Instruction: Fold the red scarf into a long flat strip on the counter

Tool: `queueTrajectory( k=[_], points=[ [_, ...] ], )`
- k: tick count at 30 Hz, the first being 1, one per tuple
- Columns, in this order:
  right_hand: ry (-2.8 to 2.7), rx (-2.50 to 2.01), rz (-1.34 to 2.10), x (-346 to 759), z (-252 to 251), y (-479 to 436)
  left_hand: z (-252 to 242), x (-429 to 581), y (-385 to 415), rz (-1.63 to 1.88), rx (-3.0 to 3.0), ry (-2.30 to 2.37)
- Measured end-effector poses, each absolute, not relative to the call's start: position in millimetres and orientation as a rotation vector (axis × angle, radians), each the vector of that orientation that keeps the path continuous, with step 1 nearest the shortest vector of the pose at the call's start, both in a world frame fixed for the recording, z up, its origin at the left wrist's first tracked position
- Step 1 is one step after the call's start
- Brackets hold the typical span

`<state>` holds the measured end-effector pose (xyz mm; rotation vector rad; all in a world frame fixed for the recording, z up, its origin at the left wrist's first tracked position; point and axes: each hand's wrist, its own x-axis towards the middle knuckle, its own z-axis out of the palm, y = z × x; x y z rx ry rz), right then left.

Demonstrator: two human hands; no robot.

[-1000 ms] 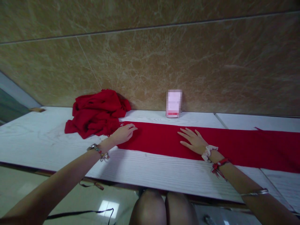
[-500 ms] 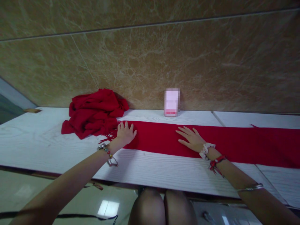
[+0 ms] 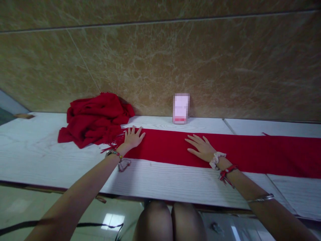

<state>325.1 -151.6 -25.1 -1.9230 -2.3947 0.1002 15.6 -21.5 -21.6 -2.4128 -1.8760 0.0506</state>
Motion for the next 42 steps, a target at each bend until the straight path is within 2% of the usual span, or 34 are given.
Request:
queueTrajectory(
  k=[6, 10, 12, 17, 19, 23, 27, 33, 42],
  points=[
    [-2.393, -1.919, 0.091, 324, -25, -152, -26, -8, -29, -0.064, -2.557, -1.694],
    [-2.393, -1.898, 0.063, 326, -28, -152, -13, -44, -38, -0.168, -2.810, -1.228],
    [-2.397, -1.901, 0.063, 328, -29, -151, -4, -65, -45, -0.087, -2.889, -1.059],
    [-2.336, -1.878, -0.054, 308, -18, -150, 11, -99, -62, 0.146, -2.891, -0.988],
    [-2.352, -1.768, -0.060, 282, -10, -147, 13, -101, -65, 0.189, -2.867, -0.925],
    [-2.598, -1.382, 0.153, 215, -1, -136, 12, -91, -63, 0.239, -2.747, -0.822],
    [-2.684, -1.173, 0.253, 165, -5, -123, 12, -82, -58, 0.207, -2.728, -0.909],
    [-2.526, -1.161, 0.363, 153, -18, -113, 12, -80, -39, 0.047, -2.794, -1.239],
    [-1.827, -1.261, 0.963, 174, -30, -93, 17, -68, -12, -0.122, -3.006, -1.365]
  ],
)
